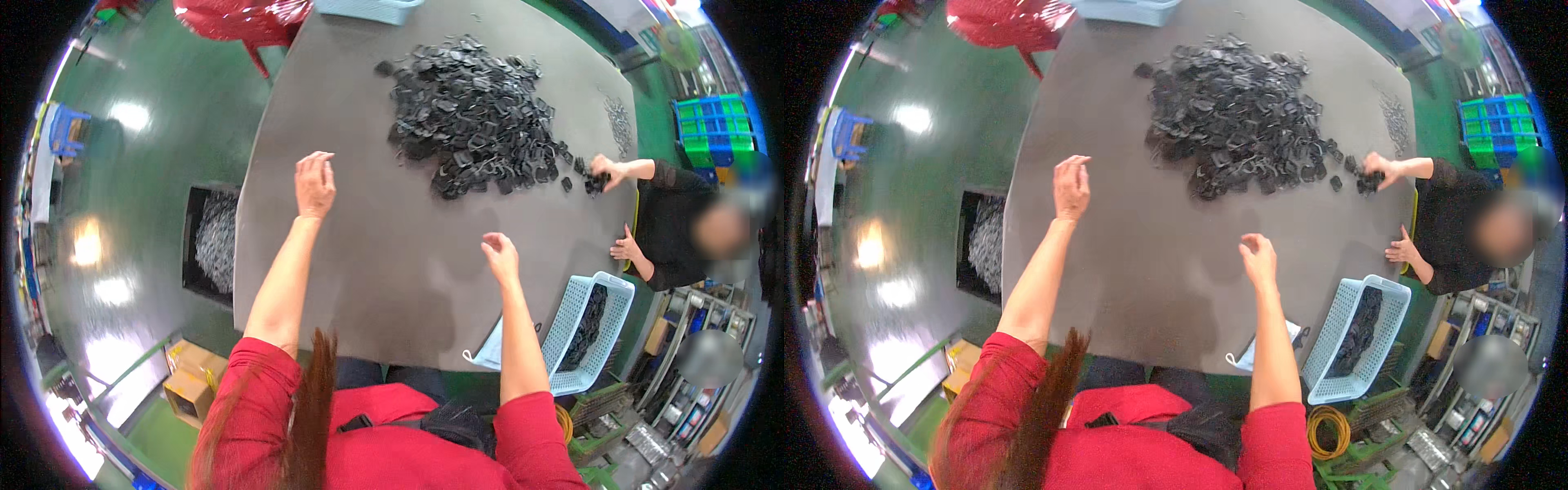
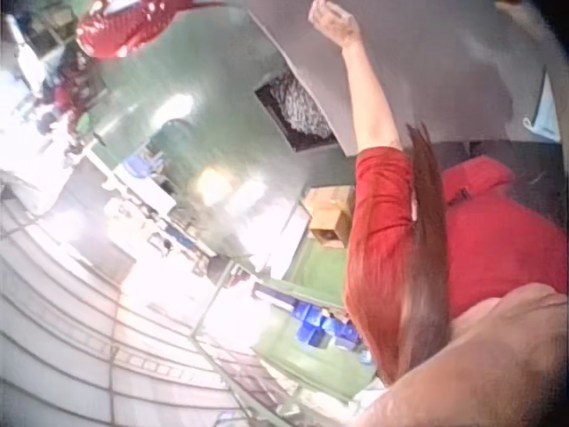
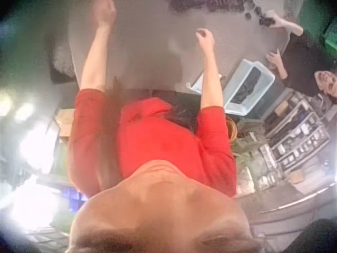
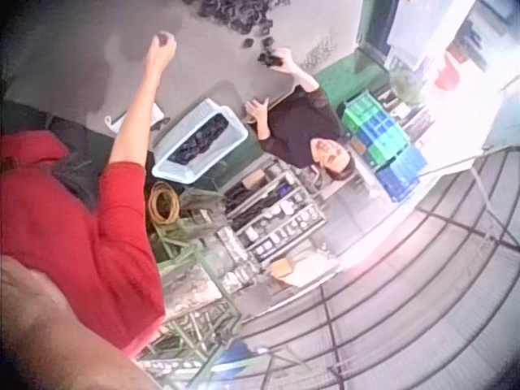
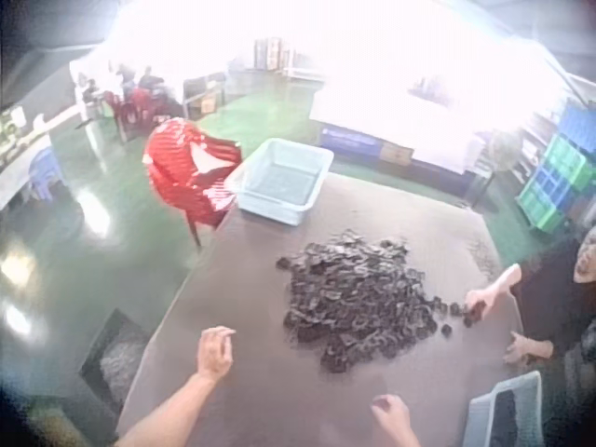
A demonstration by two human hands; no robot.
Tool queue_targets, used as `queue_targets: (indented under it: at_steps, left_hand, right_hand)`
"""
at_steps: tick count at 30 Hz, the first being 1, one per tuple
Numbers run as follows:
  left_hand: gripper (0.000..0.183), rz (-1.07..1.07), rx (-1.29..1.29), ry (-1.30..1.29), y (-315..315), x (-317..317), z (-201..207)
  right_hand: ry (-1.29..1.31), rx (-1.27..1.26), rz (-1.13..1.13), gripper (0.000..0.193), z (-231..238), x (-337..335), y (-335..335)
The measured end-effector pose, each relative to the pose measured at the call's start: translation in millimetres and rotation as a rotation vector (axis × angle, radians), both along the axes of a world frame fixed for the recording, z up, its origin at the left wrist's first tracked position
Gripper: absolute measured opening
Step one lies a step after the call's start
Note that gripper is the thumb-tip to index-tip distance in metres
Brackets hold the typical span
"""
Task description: The person sorts through a pile of black plastic buckles on a table, handling them individually and placing some into a blue plastic basket.
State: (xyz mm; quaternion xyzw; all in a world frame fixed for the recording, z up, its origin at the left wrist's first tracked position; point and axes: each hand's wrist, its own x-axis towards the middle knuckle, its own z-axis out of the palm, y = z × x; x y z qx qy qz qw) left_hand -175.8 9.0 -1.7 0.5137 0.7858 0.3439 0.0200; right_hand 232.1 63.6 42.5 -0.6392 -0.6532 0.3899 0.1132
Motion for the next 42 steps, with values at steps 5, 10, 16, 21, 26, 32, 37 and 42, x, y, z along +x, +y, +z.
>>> queue_targets:
  at_steps: [5, 10, 16, 21, 26, 32, 37, 42]
  left_hand:
    - [0.023, 0.038, 0.062, -0.07, 131.4, 38.8, -33.1]
    - [0.024, -0.017, 0.155, -0.199, 179.7, 122.3, -29.7]
    - [0.03, -0.16, 0.199, -0.853, 128.0, 201.1, -31.2]
    - [0.039, 0.03, -0.159, -1.664, 61.6, 216.5, -6.4]
    - [0.032, -0.124, -0.358, -1.483, 0.3, 197.5, 13.0]
    - [0.038, -0.213, -0.449, -0.516, -31.4, 153.1, 37.0]
    - [0.038, -0.299, -0.479, -0.411, -33.9, 130.7, 27.9]
    - [0.029, -0.409, -0.172, -0.072, -41.5, 133.0, 31.3]
  right_hand:
    - [-0.083, 0.102, -0.319, 0.041, -42.4, -37.1, 75.9]
    - [-0.06, 0.196, -0.26, 0.058, -49.8, -97.4, 110.9]
    - [0.6, -0.071, -0.36, 0.047, -54.2, -112.9, 90.9]
    - [0.865, -0.347, -0.284, 0.062, -18.0, -75.9, 18.2]
    - [0.549, -0.454, -0.389, 0.03, 0.8, -22.9, -23.4]
    - [0.445, -0.388, -0.3, 0.029, 14.0, 37.2, -54.8]
    - [0.584, -0.262, -0.553, 0.041, 25.5, 50.6, -84.3]
    - [0.462, -0.23, -0.377, 0.036, -16.6, 69.9, -96.4]
